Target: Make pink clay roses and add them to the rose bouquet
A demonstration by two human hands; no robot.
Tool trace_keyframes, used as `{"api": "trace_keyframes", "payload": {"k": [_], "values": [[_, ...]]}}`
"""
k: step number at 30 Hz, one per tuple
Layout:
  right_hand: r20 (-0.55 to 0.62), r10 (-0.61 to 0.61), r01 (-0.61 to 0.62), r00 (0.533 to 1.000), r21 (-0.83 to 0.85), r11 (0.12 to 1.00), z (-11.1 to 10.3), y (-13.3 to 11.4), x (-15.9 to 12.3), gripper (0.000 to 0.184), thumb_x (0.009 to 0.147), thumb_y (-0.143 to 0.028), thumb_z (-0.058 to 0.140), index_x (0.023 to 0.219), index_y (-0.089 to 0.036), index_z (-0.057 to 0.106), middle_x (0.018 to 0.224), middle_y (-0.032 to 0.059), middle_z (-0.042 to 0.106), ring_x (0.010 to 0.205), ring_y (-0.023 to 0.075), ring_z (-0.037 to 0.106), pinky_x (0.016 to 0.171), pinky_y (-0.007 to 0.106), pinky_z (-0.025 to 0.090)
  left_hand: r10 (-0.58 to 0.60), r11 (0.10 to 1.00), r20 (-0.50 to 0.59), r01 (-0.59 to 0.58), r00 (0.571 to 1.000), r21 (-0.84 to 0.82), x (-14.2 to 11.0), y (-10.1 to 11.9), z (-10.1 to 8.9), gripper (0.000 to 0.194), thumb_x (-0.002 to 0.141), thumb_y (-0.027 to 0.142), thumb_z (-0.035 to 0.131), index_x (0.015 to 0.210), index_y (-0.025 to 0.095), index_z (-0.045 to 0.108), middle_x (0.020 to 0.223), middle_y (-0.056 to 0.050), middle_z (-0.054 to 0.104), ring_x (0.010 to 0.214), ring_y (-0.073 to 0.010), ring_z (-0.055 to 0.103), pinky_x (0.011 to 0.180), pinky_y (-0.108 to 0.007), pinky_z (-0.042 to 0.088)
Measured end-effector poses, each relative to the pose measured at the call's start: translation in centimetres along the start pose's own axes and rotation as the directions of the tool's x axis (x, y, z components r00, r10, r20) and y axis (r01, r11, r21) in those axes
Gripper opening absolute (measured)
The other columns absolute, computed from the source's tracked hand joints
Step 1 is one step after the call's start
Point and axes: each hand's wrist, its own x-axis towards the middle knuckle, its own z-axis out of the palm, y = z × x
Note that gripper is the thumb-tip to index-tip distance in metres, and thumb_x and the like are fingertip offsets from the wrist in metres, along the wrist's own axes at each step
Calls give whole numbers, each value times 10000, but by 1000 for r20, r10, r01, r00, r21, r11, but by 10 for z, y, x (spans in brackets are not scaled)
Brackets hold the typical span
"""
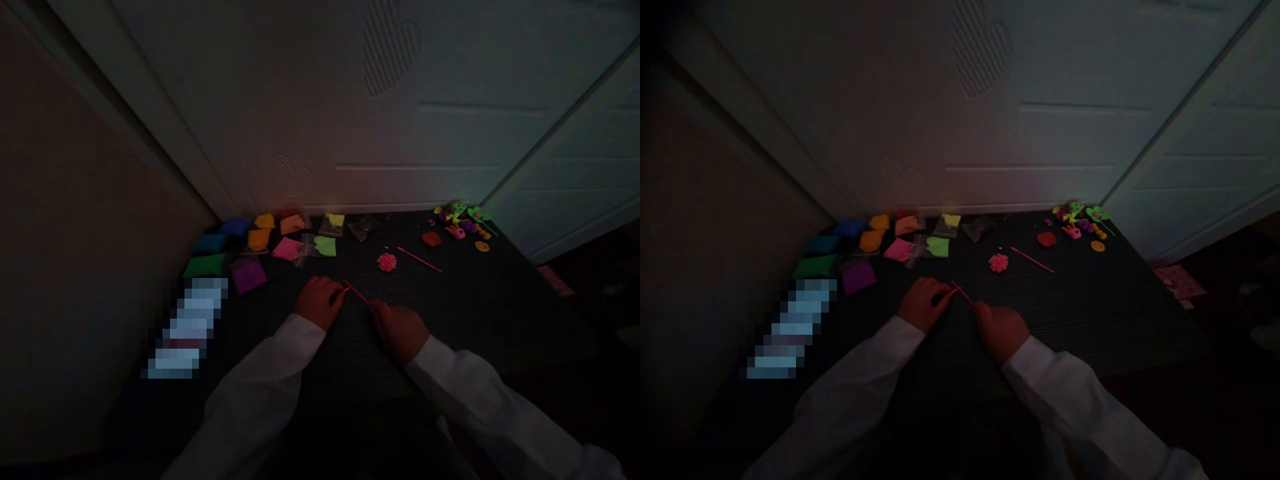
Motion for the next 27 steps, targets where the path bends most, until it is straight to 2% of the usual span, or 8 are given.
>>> {"api": "trace_keyframes", "payload": {"k": [6, 9, 12, 20, 27], "values": [[20, -47, 47, 999, -2, 999, -1, 1, 0, 274, 844, -214, 319, 1060, -170, 481, 713, 33, 618, 624, 131, 568, 554, 229, 343, -1, 1000, -4, 1, 1000, 3, 0, 1, 0, 191, 786, 284, 423, 815, 178, 579, 784, -48, 573, 752, -165, 478, 710, -331, 390], [46, -86, 86, 995, -5, 996, -1, 3, 0, 354, 825, -200, 349, 1173, -169, 408, 760, 46, 622, 649, 134, 566, 575, 234, 365, -9, 1000, -8, 9, 1000, -1, 1, 0, 1, 185, 783, 282, 427, 808, 179, 578, 786, -47, 573, 761, -166, 480, 713, -331, 390], [73, -108, 109, 991, -13, 994, -2, 2, 0, 392, 818, -196, 353, 1206, -153, 383, 774, 60, 623, 656, 144, 567, 576, 242, 379, -13, 1000, -1, 13, 1000, 6, 1, 1, 0, 186, 783, 283, 425, 812, 179, 577, 789, -47, 572, 763, -166, 482, 715, -331, 390], [129, -70, 74, 989, -32, 997, -8, -16, 10, 403, 811, -182, 336, 1207, -118, 372, 752, 91, 627, 624, 152, 578, 529, 230, 383, -11, 1000, 12, 11, 1000, 0, 1, 1, -1, 178, 776, 270, 429, 803, 181, 581, 801, -49, 577, 763, -165, 491, 719, -331, 390], [176, -54, 65, 983, -56, 996, -20, -10, 5, 399, 801, -183, 345, 1197, -143, 382, 769, 98, 631, 618, 162, 585, 516, 238, 388, -11, 1000, 0, 11, 1000, -23, 1, 2, -1, 165, 767, 272, 443, 785, 182, 581, 798, -44, 581, 755, -166, 486, 717, -332, 389]]}}
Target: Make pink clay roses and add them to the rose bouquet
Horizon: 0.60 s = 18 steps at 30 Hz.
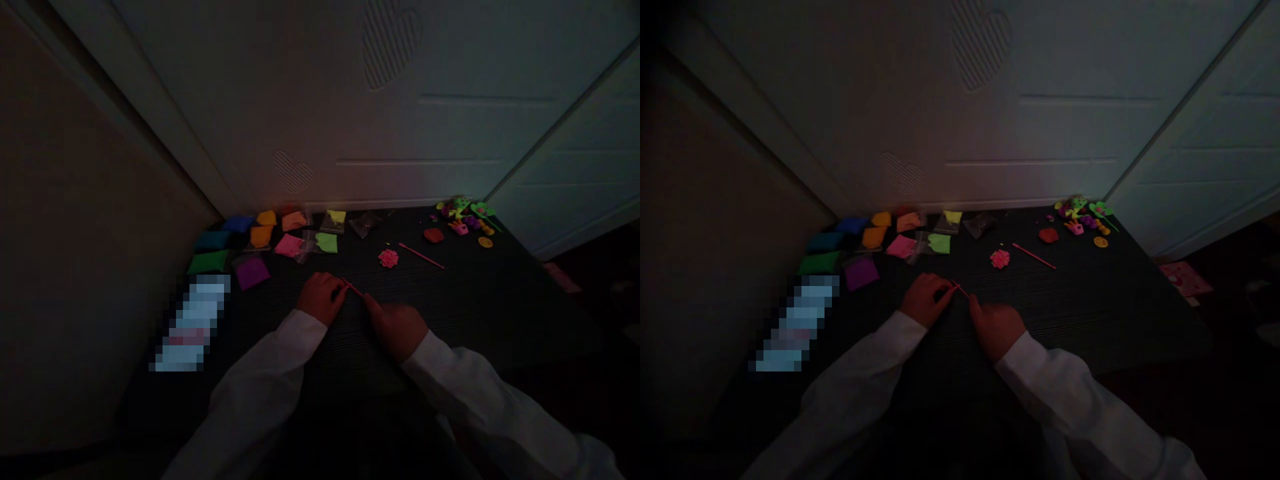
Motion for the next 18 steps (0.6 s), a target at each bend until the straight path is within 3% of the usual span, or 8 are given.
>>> {"api": "trace_keyframes", "payload": {"k": [11, 18], "values": [[-33, -32, 32, 999, -9, 999, -3, 0, 4, 383, 800, -163, 347, 1176, -121, 408, 729, 96, 626, 607, 178, 581, 513, 258, 378, -10, 1000, -13, 10, 1000, 10, -1, 0, -1, 152, 757, 262, 444, 742, 175, 569, 754, -40, 570, 736, -164, 480, 700, -322, 388], [-104, -36, 40, 994, 29, 999, 11, 8, -9, 389, 808, -190, 364, 1193, -144, 402, 722, 48, 622, 614, 146, 570, 542, 241, 382, -7, 1000, -25, 7, 1000, -4, -1, 0, -1, 160, 751, 268, 445, 735, 172, 571, 745, -45, 563, 735, -164, 483, 708, -323, 391]]}}
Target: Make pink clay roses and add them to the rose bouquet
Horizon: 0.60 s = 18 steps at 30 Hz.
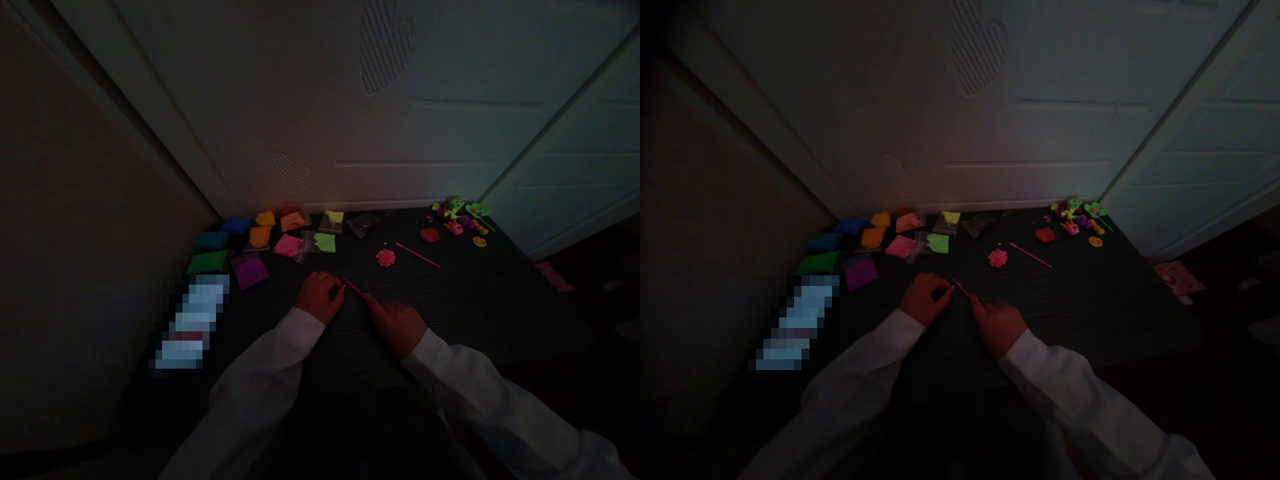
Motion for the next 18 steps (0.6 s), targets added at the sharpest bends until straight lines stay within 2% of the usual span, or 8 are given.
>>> {"api": "trace_keyframes", "payload": {"k": [6, 10, 14, 18], "values": [[-106, 9, -2, 994, 62, 998, 10, 5, -3, 412, 818, -180, 344, 1228, -135, 363, 724, 28, 617, 631, 110, 553, 596, 216, 397, -6, 1000, -11, 6, 1000, -16, -1, 0, -1, 137, 713, 263, 488, 750, 169, 582, 777, -45, 572, 772, -167, 488, 731, -313, 395], [-184, 64, -48, 981, 88, 995, 12, 11, -4, 412, 822, -183, 321, 1229, -131, 361, 733, 29, 605, 634, 119, 546, 596, 224, 414, -31, 999, -21, 31, 999, -14, -1, -1, -2, 137, 705, 256, 490, 747, 164, 582, 759, -44, 575, 754, -167, 489, 706, -304, 403], [-115, 161, -149, 980, 108, 983, 10, 13, 0, 453, 809, -166, 323, 1262, -154, 304, 855, 53, 580, 712, 125, 546, 641, 221, 429, -72, 997, -46, 72, 996, -4, -2, -6, -7, 116, 695, 213, 486, 739, 164, 581, 759, -38, 581, 762, -164, 498, 713, -295, 404], [-53, 230, -224, 972, 95, 970, 6, 8, 7, 408, 804, -180, 343, 1211, -172, 372, 932, 73, 552, 756, 159, 546, 625, 245, 424, -137, 990, -85, 138, 987, 16, -1, -14, -9, 138, 705, 222, 478, 745, 156, 592, 747, -43, 585, 747, -165, 509, 714, -297, 406]]}}
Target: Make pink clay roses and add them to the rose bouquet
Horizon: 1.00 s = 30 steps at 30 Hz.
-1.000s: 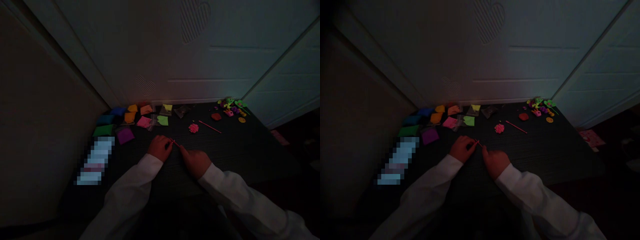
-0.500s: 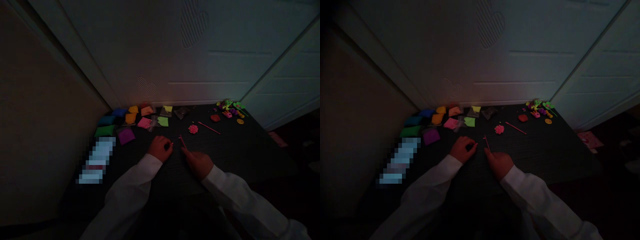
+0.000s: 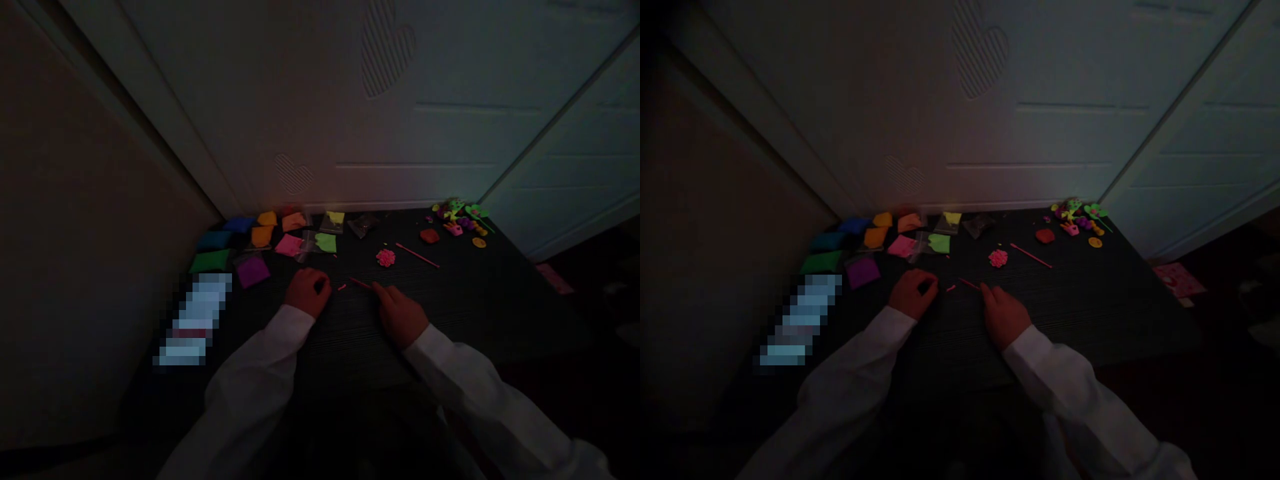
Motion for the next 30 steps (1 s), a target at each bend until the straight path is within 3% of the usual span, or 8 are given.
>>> {"api": "trace_keyframes", "payload": {"k": [7, 12, 18, 23, 30], "values": [[-31, 85, -83, 996, 75, 994, 3, -2, 6, 297, 855, -254, 264, 1088, -210, 443, 929, 54, 564, 721, 151, 574, 590, 251, 425, -78, 995, -43, 80, 996, 58, 31, -3, 20, 298, 756, 328, 435, 936, 163, 605, 838, -71, 591, 789, -179, 524, 728, -297, 407], [-67, 87, -76, 994, 158, 984, 3, 0, 4, 294, 861, -264, 264, 1083, -201, 446, 996, 51, 559, 837, 131, 565, 705, 229, 431, -104, 989, -17, 105, 994, 100, 56, -1, 31, 264, 733, 315, 467, 850, 161, 647, 807, -97, 605, 783, -224, 529, 706, -345, 402], [-110, 86, -55, 990, 259, 964, 3, 2, 5, 286, 854, -250, 285, 1065, -189, 467, 1007, 46, 564, 884, 129, 549, 787, 226, 418, -121, 990, -1, 121, 993, 71, 61, -4, 31, 202, 720, 258, 486, 760, 153, 654, 791, -97, 615, 804, -226, 533, 743, -346, 400], [-143, 97, -44, 985, 336, 941, 5, 6, 7, 292, 852, -248, 283, 1049, -173, 485, 1002, 46, 568, 872, 130, 548, 787, 233, 425, -117, 993, -8, 117, 993, -21, 56, 0, 32, 136, 701, 230, 511, 728, 158, 624, 769, -86, 614, 802, -223, 542, 739, -352, 410], [-181, 123, -39, 976, 409, 912, 7, 9, 7, 285, 844, -261, 299, 1024, -174, 503, 969, 42, 580, 851, 125, 551, 769, 238, 431, -174, 935, -19, 159, 985, -318, 49, 0, 31, 215, 699, 217, 522, 902, 164, 572, 819, -44, 629, 734, -135, 588, 687, -264, 472]]}}
